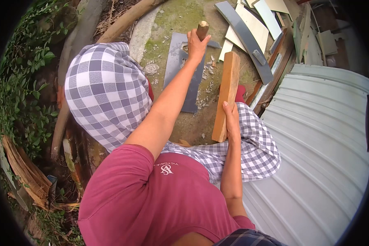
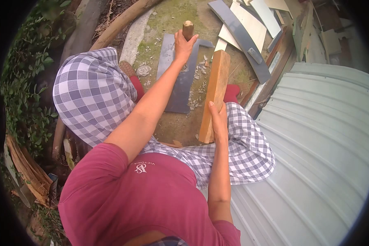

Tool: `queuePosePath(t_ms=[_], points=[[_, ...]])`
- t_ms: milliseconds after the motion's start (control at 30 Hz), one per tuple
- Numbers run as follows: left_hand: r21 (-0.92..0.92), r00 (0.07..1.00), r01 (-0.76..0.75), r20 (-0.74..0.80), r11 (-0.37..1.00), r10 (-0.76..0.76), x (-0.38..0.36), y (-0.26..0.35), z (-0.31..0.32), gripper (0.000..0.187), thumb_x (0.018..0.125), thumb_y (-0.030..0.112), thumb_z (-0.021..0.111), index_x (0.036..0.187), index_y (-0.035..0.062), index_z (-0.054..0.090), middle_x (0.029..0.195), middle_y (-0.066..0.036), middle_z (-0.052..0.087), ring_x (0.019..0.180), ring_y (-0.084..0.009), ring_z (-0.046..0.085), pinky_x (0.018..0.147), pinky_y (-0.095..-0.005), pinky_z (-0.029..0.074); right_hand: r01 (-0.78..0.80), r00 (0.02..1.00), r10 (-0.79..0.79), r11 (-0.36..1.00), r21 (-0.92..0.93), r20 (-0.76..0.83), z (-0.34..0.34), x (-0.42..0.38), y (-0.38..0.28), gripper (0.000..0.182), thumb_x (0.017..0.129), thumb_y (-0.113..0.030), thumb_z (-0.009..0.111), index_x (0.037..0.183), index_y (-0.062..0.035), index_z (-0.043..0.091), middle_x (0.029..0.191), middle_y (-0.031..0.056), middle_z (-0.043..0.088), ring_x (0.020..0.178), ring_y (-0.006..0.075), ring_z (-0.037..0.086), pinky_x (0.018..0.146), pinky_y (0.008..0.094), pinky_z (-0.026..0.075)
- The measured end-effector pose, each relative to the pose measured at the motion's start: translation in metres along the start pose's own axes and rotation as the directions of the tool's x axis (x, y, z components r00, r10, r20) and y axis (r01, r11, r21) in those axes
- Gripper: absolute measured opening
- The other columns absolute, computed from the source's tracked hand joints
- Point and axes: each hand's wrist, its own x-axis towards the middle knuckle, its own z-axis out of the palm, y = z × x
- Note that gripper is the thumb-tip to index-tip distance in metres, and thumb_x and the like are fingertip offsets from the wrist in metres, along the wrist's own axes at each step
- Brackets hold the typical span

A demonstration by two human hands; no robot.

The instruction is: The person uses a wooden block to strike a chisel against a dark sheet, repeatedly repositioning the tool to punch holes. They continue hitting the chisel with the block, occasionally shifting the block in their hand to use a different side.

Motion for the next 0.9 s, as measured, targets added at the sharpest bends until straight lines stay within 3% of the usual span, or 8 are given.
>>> queuePosePath(t_ms=[200, 333, 500, 533, 567, 667, 767, 900], points=[[-0.136, 0.995, 0.064, 0.081, 0.989, -0.053, -0.007, 0.014, 0.022, 0.042, 0.08, 0.022, 0.069, 0.105, -0.0002, 0.045, 0.099, -0.023, 0.056, 0.093, -0.0399, 0.056, 0.079, -0.0439, 0.044, 0.329, 0.908, -0.399, 0.867, -0.375, -0.126, -0.013, -0.011, -0.124, 0.068, 0.082, -0.03, 0.061, 0.135, 0.0014, 0.034, 0.121, 0.0184, 0.051, 0.112, 0.0268, 0.049, 0.096, 0.0361, 0.037], [-0.128, 0.997, 0.072, 0.031, 0.989, -0.069, -0.009, 0.016, 0.022, 0.041, 0.081, 0.021, 0.067, 0.107, -0.0005, 0.044, 0.1, -0.024, 0.056, 0.095, -0.0404, 0.056, 0.08, -0.0444, 0.044, 0.627, 0.693, -0.678, 0.735, -0.259, -0.245, -0.009, -0.011, -0.186, 0.067, 0.083, -0.043, 0.057, 0.131, -0.001, 0.035, 0.116, 0.0148, 0.049, 0.104, 0.0227, 0.051, 0.087, 0.035, 0.043], [-0.148, 0.998, 0.066, 0.022, 0.987, -0.063, -0.012, 0.024, 0.018, 0.035, 0.079, 0.009, 0.065, 0.104, -0.0001, 0.042, 0.098, -0.021, 0.052, 0.096, -0.0386, 0.051, 0.082, -0.0433, 0.041, 0.554, 0.747, -0.648, 0.73, -0.401, -0.148, 0.022, 0.03, -0.166, 0.06, 0.087, -0.038, 0.055, 0.129, 0.0013, 0.038, 0.108, 0.0155, 0.054, 0.098, 0.0213, 0.054, 0.085, 0.0335, 0.043], [-0.14, 0.998, 0.055, 0.035, 0.989, -0.051, -0.014, 0.022, 0.019, 0.036, 0.079, 0.009, 0.065, 0.104, -0.0002, 0.042, 0.098, -0.021, 0.051, 0.096, -0.039, 0.051, 0.081, -0.0434, 0.041, 0.444, 0.846, -0.528, 0.776, -0.447, -0.077, 0.035, 0.038, -0.152, 0.071, 0.082, -0.039, 0.062, 0.133, 0.0025, 0.036, 0.113, 0.0189, 0.055, 0.102, 0.0288, 0.054, 0.09, 0.036, 0.041], [-0.132, 0.998, 0.044, 0.05, 0.99, -0.038, -0.017, 0.022, 0.02, 0.036, 0.078, 0.008, 0.066, 0.104, -0.0003, 0.042, 0.098, -0.022, 0.051, 0.096, -0.0394, 0.051, 0.081, -0.0434, 0.041, 0.283, 0.957, -0.276, 0.803, -0.524, 0.094, 0.04, 0.043, -0.141, 0.069, 0.082, -0.042, 0.06, 0.131, 0.002, 0.037, 0.108, 0.0181, 0.057, 0.098, 0.0269, 0.057, 0.087, 0.0345, 0.043], [-0.17, 0.999, 0.043, 0.027, 0.985, -0.039, -0.015, 0.023, 0.019, 0.037, 0.077, 0.006, 0.067, 0.104, -0.0001, 0.043, 0.098, -0.022, 0.052, 0.095, -0.0404, 0.051, 0.079, -0.0446, 0.041, 0.171, 0.979, -0.122, 0.927, -0.333, 0.161, 0.04, 0.039, -0.138, 0.066, 0.083, -0.043, 0.059, 0.127, 0.0012, 0.04, 0.103, 0.0173, 0.058, 0.094, 0.0243, 0.058, 0.082, 0.0325, 0.045], [-0.089, 1.0, -0.015, 0.012, 0.996, 0.017, -0.021, 0.015, 0.016, 0.039, 0.076, 0.006, 0.068, 0.105, 0.0006, 0.042, 0.099, -0.022, 0.052, 0.093, -0.0406, 0.052, 0.077, -0.0454, 0.042, 0.108, 0.986, -0.08, 0.974, -0.198, 0.146, 0.036, 0.022, -0.141, 0.062, 0.084, -0.043, 0.057, 0.125, 0.0008, 0.042, 0.101, 0.0154, 0.058, 0.089, 0.0213, 0.059, 0.079, 0.0311, 0.046], [-0.08, 0.998, -0.043, 0.042, 0.996, 0.046, -0.025, 0.013, 0.022, 0.04, 0.076, 0.006, 0.068, 0.106, 0.0018, 0.042, 0.101, -0.021, 0.052, 0.096, -0.0404, 0.051, 0.079, -0.0456, 0.042, 0.225, 0.974, -0.22, 0.949, -0.221, 0.049, 0.02, 0.021, -0.125, 0.058, 0.087, -0.042, 0.055, 0.124, 0.001, 0.043, 0.1, 0.0116, 0.055, 0.089, 0.0168, 0.056, 0.074, 0.0293, 0.046]])
